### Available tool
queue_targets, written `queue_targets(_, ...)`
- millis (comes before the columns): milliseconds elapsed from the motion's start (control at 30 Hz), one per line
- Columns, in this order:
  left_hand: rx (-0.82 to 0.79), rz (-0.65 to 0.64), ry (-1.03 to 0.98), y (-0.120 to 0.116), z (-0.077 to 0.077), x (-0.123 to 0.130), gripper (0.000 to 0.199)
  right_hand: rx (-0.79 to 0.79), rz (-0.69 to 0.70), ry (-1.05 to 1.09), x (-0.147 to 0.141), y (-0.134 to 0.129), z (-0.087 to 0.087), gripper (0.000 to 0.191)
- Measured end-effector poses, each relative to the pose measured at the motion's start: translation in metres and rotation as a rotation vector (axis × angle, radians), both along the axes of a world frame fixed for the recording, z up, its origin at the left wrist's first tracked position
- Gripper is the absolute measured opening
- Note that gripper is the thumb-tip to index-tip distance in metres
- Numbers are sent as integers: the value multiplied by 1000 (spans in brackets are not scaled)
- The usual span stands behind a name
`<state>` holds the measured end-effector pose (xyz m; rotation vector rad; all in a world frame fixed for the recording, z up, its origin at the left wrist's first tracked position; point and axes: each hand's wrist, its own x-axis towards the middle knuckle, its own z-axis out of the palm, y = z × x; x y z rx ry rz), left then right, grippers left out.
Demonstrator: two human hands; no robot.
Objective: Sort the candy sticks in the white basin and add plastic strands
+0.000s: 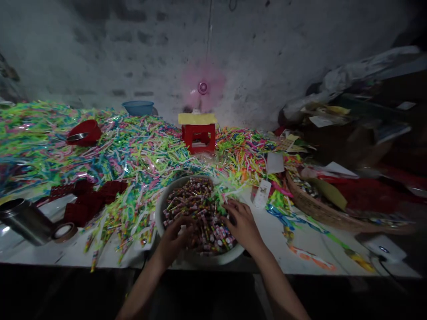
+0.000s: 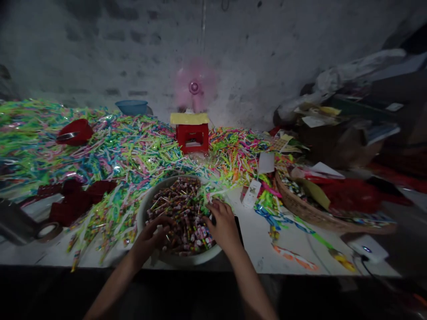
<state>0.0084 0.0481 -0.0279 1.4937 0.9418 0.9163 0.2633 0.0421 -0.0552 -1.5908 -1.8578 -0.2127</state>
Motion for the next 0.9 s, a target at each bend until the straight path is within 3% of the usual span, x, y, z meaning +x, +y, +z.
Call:
queue_targets(133,3,51,-28,2,-6,-1,42,-16,19,5,-2,0,3,23)
queue_targets(333,130,124,-31,5,-11,-1,40,39,69,69,0,-1,3,19)
queue_targets(733,65,88,5,4,-6,0,38,45,58,145,0,-3,3,14)
queue_targets(900,62,70,34,1,-3,-2,40,6,89,65,0,-4,4,16)
